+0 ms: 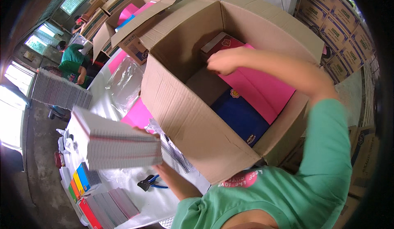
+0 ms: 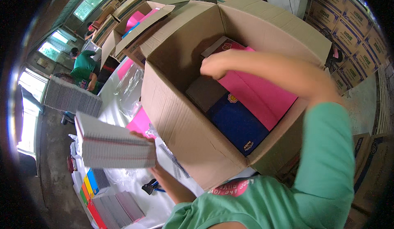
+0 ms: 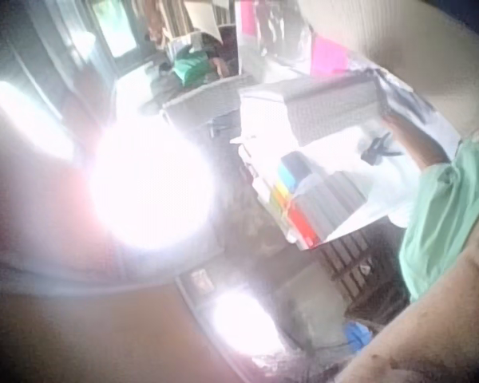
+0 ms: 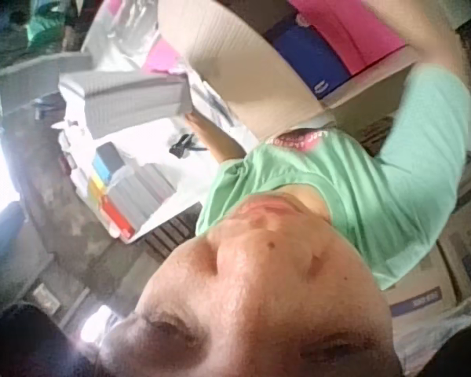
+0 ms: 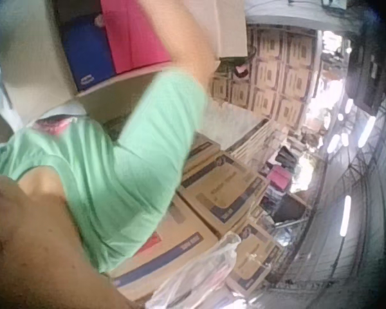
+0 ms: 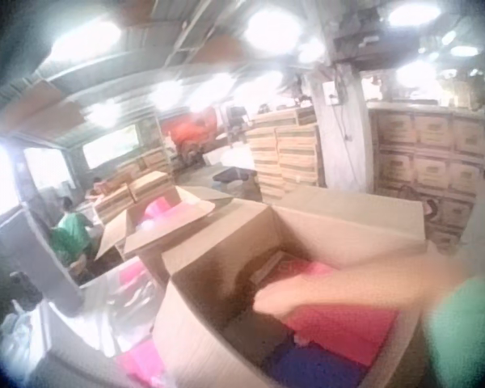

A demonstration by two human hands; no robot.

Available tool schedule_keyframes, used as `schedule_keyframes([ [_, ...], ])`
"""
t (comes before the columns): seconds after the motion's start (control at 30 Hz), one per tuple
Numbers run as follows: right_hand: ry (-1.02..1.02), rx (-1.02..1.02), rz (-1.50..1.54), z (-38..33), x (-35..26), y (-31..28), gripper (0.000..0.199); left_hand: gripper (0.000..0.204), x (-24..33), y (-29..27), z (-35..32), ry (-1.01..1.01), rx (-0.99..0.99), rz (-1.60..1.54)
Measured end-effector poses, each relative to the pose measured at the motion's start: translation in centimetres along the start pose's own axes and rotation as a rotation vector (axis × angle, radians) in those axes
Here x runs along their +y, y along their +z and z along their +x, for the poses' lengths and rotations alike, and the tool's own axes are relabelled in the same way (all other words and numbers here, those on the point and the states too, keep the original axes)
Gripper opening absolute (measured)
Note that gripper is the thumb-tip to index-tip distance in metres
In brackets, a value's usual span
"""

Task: The person unloads notebooks from a large cardboard box and stacks them on a table, then picks up individual notebooks one at a time and threads a metal coil into the pre-punched holes using shears to trim the coil.

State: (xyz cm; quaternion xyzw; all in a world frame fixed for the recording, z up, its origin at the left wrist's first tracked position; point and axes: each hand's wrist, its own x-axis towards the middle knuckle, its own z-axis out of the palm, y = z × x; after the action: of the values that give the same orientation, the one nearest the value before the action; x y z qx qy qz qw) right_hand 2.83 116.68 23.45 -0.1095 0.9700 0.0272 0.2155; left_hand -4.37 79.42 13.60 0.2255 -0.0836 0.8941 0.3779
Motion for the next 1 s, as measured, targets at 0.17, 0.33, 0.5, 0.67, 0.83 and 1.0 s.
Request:
schedule_keyframes([
  [0.17, -0.136, -0.057, -0.253, 16.1, 4.3, 8.8, 0.039, 0.048, 1.7, 2.8, -2.8, 0.084, 0.178, -0.125],
  [0.33, -0.07, 0.103, -0.079, 21.1, 5.9, 15.4, 0.077, 0.038, 0.9, 5.0, -3.6, 0.101, 0.258, -0.014],
  [0.5, 0.015, 0.147, 0.081, 21.3, 5.7, 17.9, 0.084, 0.033, -0.3, 3.0, -3.3, 0.095, 0.199, -0.07],
  [0.67, 0.066, 0.167, 0.174, 20.5, 5.2, 18.4, 0.09, 0.033, -0.4, 1.3, -4.0, 0.102, 0.226, -0.096],
  [0.83, 0.103, 0.194, 0.244, 20.4, 4.8, 18.1, 0.097, 0.036, -0.2, 1.8, -4.6, 0.117, 0.241, -0.059],
  [1.0, 0.14, 0.238, 0.276, 20.0, 4.6, 17.9, 0.1, 0.037, 0.2, 2.0, -5.2, 0.137, 0.27, 0.008],
])
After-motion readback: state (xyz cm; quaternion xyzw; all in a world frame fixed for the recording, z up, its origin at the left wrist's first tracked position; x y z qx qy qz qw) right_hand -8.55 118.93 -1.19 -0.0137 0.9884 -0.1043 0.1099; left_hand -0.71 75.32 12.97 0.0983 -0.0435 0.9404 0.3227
